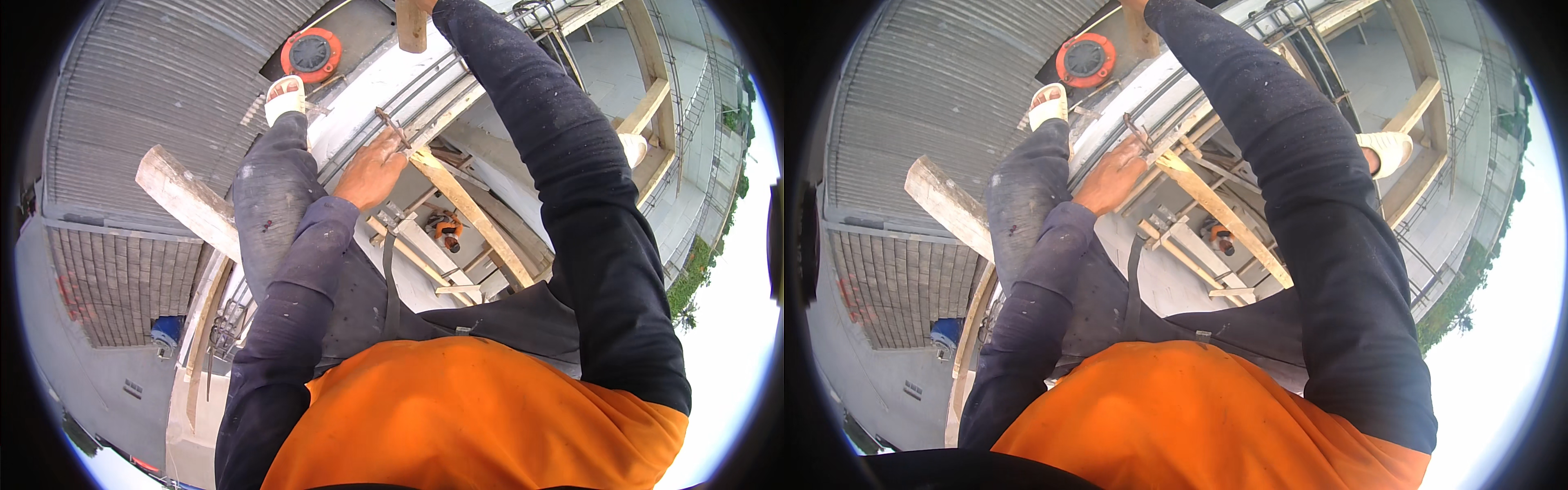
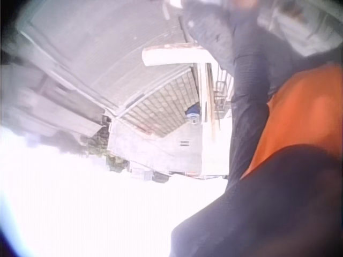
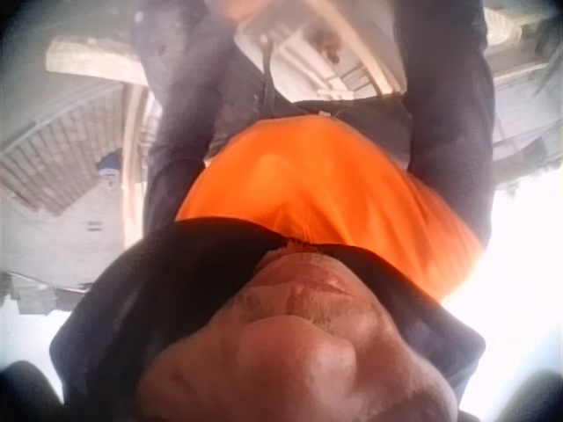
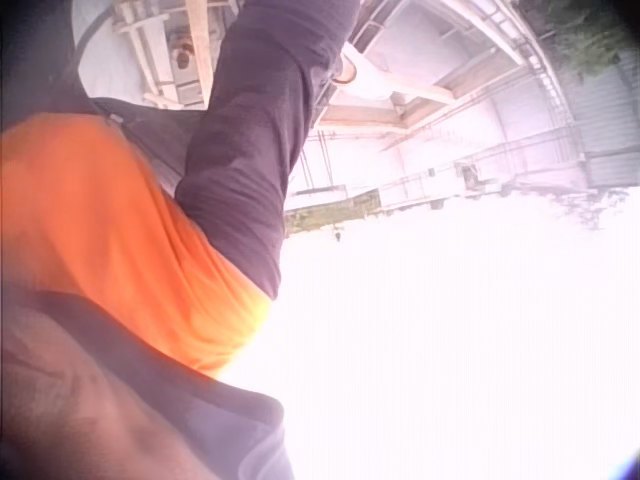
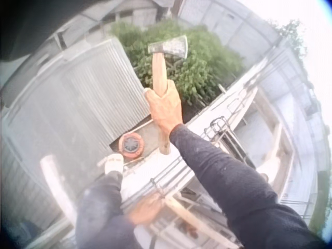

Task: The person uses a hammer to bend and secure metal wire around steel rebar and a wooden form on a construction site.

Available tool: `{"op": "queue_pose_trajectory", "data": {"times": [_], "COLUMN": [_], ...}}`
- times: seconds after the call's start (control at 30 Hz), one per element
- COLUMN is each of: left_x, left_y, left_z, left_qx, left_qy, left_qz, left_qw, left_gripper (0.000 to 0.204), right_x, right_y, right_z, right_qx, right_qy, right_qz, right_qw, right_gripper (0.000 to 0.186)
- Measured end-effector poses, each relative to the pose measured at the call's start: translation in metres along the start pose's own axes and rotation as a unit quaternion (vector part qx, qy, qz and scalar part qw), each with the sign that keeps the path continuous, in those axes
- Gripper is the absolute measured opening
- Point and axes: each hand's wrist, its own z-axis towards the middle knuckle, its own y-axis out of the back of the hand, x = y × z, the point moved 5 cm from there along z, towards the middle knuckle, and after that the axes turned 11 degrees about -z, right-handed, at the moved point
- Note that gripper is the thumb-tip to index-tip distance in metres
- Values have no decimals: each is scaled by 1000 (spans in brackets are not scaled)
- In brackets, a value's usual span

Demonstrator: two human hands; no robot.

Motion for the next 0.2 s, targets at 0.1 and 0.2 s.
{"op": "queue_pose_trajectory", "data": {"times": [0.1, 0.2], "left_x": [-20, -17], "left_y": [3, 10], "left_z": [-17, -24], "left_qx": [-19, -19], "left_qy": [1, 72], "left_qz": [-2, -7], "left_qw": [1000, 997], "left_gripper": [66, 68], "right_x": [32, 22], "right_y": [69, 139], "right_z": [3, -3], "right_qx": [11, 4], "right_qy": [-41, -12], "right_qz": [77, 59], "right_qw": [996, 998], "right_gripper": [31, 25]}}
